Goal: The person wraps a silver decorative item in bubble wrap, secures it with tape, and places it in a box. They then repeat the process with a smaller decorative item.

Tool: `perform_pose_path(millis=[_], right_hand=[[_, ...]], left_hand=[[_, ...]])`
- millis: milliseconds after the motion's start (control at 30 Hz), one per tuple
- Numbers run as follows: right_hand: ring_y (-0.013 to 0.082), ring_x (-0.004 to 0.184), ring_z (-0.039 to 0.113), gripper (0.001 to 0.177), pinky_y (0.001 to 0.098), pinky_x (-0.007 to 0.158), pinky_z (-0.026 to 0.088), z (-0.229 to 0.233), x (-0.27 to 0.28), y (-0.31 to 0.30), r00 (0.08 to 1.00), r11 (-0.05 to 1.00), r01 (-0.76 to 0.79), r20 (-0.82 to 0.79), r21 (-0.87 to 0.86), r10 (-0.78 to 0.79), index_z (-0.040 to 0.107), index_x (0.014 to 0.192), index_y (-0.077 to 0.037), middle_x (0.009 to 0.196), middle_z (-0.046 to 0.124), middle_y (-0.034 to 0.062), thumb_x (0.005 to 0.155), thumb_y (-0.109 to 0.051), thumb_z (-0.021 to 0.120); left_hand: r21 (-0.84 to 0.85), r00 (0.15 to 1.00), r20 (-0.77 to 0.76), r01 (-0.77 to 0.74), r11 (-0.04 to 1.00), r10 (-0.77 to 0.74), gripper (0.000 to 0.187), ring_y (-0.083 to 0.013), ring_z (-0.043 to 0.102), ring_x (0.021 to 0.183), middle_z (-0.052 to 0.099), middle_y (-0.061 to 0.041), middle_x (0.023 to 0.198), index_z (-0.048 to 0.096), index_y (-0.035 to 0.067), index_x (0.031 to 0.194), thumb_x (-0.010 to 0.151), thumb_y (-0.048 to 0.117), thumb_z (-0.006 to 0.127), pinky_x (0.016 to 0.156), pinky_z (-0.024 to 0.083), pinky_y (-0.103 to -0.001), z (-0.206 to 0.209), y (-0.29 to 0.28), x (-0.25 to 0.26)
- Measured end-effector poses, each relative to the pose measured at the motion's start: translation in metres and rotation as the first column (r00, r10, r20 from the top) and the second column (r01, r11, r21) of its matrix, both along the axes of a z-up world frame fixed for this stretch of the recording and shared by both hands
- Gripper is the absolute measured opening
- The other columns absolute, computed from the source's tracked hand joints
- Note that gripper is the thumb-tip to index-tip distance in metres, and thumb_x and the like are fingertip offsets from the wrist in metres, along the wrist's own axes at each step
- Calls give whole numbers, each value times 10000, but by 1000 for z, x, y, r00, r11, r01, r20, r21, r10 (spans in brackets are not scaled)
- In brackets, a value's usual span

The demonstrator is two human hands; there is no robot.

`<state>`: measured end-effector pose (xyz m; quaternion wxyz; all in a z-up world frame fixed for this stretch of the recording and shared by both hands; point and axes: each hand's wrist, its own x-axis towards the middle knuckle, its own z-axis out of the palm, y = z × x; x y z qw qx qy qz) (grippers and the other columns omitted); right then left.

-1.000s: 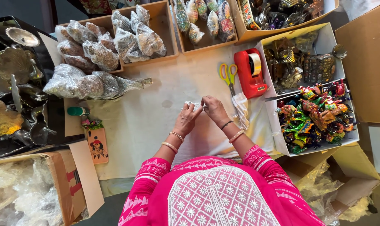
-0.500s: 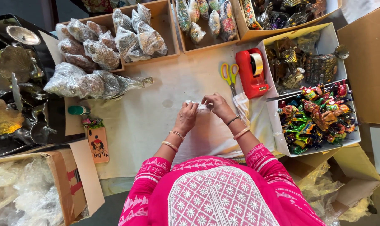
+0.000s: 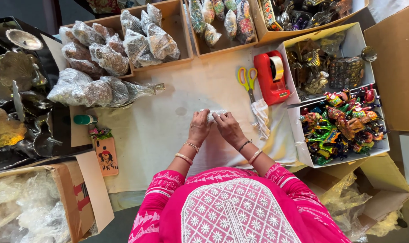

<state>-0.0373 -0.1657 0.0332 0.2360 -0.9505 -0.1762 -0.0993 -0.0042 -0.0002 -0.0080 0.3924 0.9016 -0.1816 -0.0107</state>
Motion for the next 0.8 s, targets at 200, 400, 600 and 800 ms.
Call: perform_pose_path(millis=[200, 400, 600, 800], right_hand=[[293, 851, 573, 391, 382, 766, 537, 6, 2, 1, 1000, 1000, 0, -3, -15, 0, 679, 1290, -80, 909, 635, 97, 905, -144, 704], [258, 884, 592, 377, 342, 772, 551, -2, 4, -1, 998, 992, 49, -24, -119, -52, 747, 1201, -207, 919, 630, 46, 856, -81, 664], [252, 832, 605, 157, 360, 656, 550, 1, 9, 5, 993, 988, 100, -53, -118, -107, 758, 1010, -216, 869, 615, 20, 868, -175, 705], [253, 839, 608, 98, 367, 663, 552, -4, 8, 5, 992, 991, 120, -38, -64, -122, 748, 974, -209, 879, 616, 16, 880, -204, 724]], left_hand=[[-57, 999, -13, -50, 997, 50, 399, -342, 592, 947, 704, -92, 1024, 620, 73, 1057, 712, 40, 817, 856, 511, -434, 5, -1, 3], [-96, 996, -27, -82, 992, 80, 286, -332, 607, 921, 719, -88, 976, 670, 89, 1043, 787, 13, 773, 823, 526, -421, 2, 1, -1], [-392, 954, -289, -197, 899, 83, 369, -278, 692, 1004, 695, -86, 1060, 600, 78, 1245, 898, -50, 601, 887, 568, -392, -10, 13, -6], [-202, 994, 44, -93, 975, 104, 418, -374, 587, 1097, 642, -175, 1190, 635, 25, 1240, 842, -100, 614, 972, 498, -437, 18, 13, -10]])
